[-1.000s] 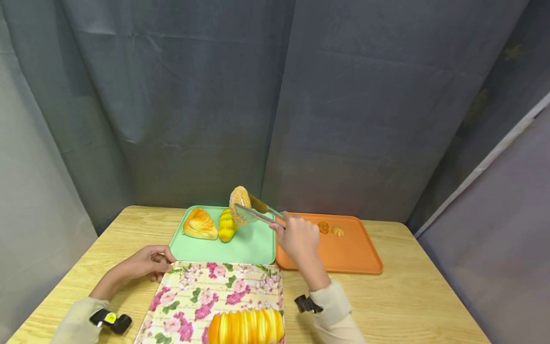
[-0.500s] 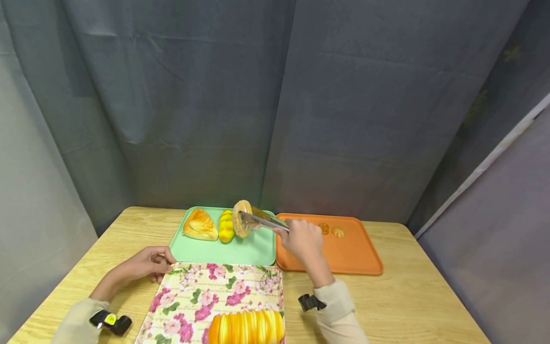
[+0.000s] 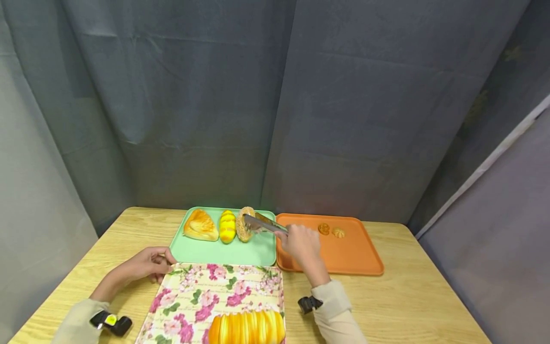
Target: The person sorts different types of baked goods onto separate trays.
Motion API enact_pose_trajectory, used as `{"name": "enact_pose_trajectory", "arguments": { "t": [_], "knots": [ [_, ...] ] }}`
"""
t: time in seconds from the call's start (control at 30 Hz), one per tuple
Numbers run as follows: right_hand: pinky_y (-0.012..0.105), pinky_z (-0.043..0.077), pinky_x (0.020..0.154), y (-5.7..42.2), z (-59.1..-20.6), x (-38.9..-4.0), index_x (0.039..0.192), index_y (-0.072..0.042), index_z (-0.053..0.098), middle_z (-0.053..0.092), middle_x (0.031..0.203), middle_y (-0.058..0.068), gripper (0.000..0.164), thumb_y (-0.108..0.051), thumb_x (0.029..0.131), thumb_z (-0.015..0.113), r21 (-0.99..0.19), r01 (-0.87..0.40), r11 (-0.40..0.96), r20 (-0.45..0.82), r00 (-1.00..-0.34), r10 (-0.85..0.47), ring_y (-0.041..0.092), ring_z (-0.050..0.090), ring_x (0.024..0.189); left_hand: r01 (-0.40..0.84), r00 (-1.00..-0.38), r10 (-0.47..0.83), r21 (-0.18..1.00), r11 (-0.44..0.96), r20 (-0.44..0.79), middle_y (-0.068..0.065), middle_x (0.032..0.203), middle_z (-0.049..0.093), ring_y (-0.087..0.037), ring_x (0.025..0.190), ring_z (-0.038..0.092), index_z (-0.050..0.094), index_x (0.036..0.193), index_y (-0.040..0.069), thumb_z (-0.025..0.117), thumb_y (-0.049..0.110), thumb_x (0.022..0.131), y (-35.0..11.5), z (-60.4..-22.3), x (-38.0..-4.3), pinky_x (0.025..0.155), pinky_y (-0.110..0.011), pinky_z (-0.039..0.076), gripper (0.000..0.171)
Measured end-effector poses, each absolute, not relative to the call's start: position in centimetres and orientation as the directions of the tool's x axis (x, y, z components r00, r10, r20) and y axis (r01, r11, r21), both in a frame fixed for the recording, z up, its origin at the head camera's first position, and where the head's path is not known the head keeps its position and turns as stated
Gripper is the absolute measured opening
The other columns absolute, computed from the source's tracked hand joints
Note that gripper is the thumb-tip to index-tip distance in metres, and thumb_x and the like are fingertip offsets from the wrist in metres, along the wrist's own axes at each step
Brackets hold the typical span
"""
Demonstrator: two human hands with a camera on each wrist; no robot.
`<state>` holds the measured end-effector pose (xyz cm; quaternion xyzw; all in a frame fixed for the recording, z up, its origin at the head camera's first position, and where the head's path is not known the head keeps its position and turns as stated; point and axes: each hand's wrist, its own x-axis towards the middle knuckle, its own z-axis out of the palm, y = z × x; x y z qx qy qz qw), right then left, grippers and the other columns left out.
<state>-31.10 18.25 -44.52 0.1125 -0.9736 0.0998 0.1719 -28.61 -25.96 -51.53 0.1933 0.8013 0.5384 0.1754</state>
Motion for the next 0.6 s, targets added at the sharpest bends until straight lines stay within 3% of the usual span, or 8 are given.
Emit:
{"name": "enact_pose_trajectory", "arguments": {
  "t": [0.27, 0.6],
  "knots": [
    [0.029, 0.021, 0.042, 18.23, -45.05, -31.49, 0.094, -0.013, 0.073, 0.039, 0.053, -0.002, 0.036, -0.048, 0.098, 0.063, -0.174, -0.227, 0.958, 0.318, -0.934, -0.163, 0.016, 0.035, 0.045, 0.126, -0.861, 0.504, 0.931, 0.342, -0.068, -0.01, 0.072, 0.066, -0.013, 0.059, 0.064, 0.06, 0.108, -0.008, 0.065, 0.009, 0.097, -25.88, -51.52, -28.58, 0.055, -0.029, 0.053, 0.021],
    [0.03, 0.022, 0.043, 18.47, -44.87, -31.46, 0.106, -0.011, 0.073, 0.051, 0.058, 0.001, 0.039, -0.049, 0.096, 0.066, -0.202, -0.192, 0.96, 0.276, -0.952, -0.132, 0.017, 0.04, 0.047, 0.103, -0.856, 0.51, 0.94, 0.325, -0.083, -0.006, 0.072, 0.066, -0.011, 0.059, 0.064, 0.06, 0.11, -0.01, 0.064, 0.009, 0.098, -25.86, -51.39, -28.53, 0.055, -0.027, 0.052, 0.023]
  ]
}}
